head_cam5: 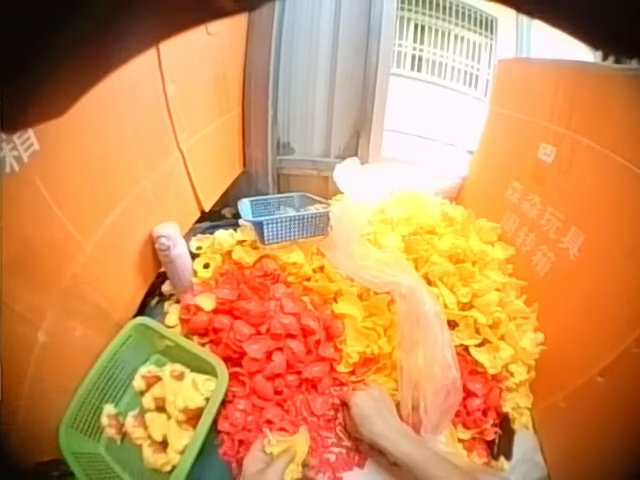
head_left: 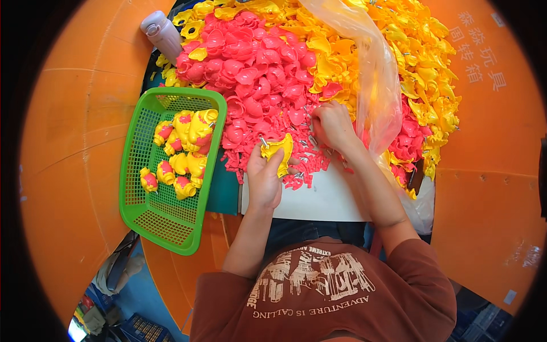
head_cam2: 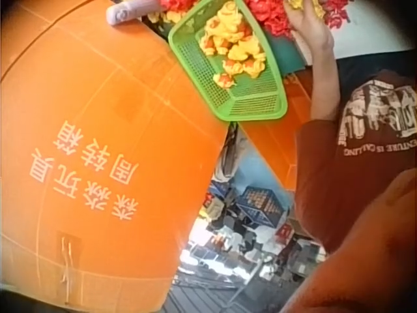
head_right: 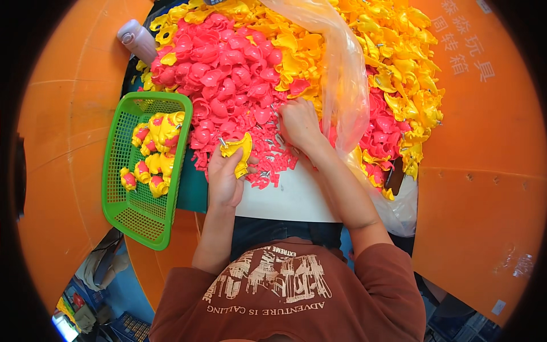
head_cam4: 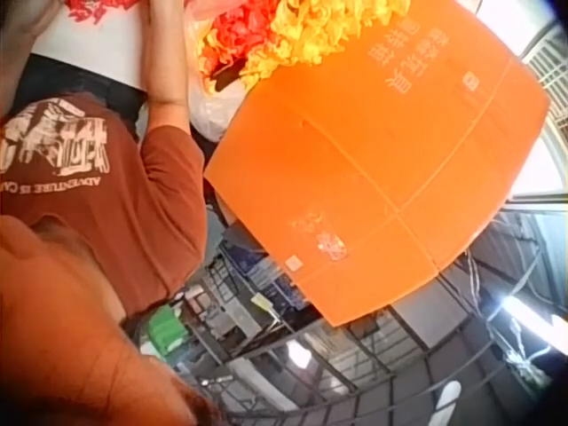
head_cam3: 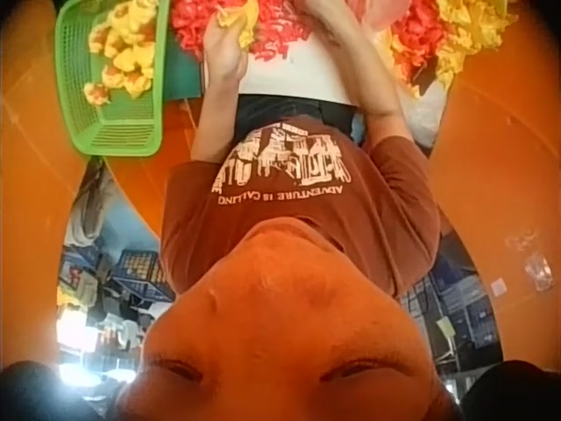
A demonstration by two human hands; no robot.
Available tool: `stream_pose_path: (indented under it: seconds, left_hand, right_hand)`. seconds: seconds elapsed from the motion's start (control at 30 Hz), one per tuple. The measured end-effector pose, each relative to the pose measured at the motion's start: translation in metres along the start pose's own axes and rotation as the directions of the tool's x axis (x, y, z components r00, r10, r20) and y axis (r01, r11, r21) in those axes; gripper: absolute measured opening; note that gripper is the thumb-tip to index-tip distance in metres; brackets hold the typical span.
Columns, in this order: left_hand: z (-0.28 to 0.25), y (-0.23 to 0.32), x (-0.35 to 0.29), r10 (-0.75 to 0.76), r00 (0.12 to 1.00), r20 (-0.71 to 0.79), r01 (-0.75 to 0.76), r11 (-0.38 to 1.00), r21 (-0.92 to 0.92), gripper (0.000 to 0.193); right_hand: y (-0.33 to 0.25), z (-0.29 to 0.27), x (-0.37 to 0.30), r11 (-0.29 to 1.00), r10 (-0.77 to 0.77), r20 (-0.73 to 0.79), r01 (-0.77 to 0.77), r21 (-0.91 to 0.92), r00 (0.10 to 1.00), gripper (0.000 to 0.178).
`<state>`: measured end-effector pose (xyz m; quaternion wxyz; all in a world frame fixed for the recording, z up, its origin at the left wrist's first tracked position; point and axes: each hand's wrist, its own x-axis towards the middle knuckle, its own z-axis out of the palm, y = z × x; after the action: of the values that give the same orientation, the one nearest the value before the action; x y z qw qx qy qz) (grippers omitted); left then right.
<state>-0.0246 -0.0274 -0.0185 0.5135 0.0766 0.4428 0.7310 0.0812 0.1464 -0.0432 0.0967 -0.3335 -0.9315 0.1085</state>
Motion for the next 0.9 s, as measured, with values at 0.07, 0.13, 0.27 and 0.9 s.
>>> stream_pose_path:
  seconds: [0.07, 0.13, 0.27, 0.9]
  left_hand:
    - [0.001, 0.000, 0.000, -0.001, 1.000, 0.003, 0.001, 1.000, 0.004, 0.020]
    - [0.002, 0.001, -0.001, -0.005, 1.000, 0.011, 0.004, 1.000, 0.016, 0.019]
    - [0.008, 0.000, -0.003, -0.009, 1.000, 0.020, 0.008, 1.000, 0.011, 0.018]
    - [0.026, -0.002, -0.017, -0.006, 0.987, 0.159, -0.011, 0.995, 0.104, 0.012]
  right_hand:
    - [-0.002, -0.002, -0.002, 0.995, -0.076, -0.245, 0.089, 0.041, 0.967, 0.009]
    - [-0.008, -0.012, -0.003, 0.960, -0.010, -0.252, 0.080, 0.270, 0.968, 0.007]
    - [-0.038, -0.049, -0.020, 0.763, -0.013, -0.322, 0.218, 0.609, 0.947, 0.014]
    - [-0.045, -0.054, -0.044, 0.652, -0.338, -0.425, 0.535, 0.538, 0.840, 0.024]
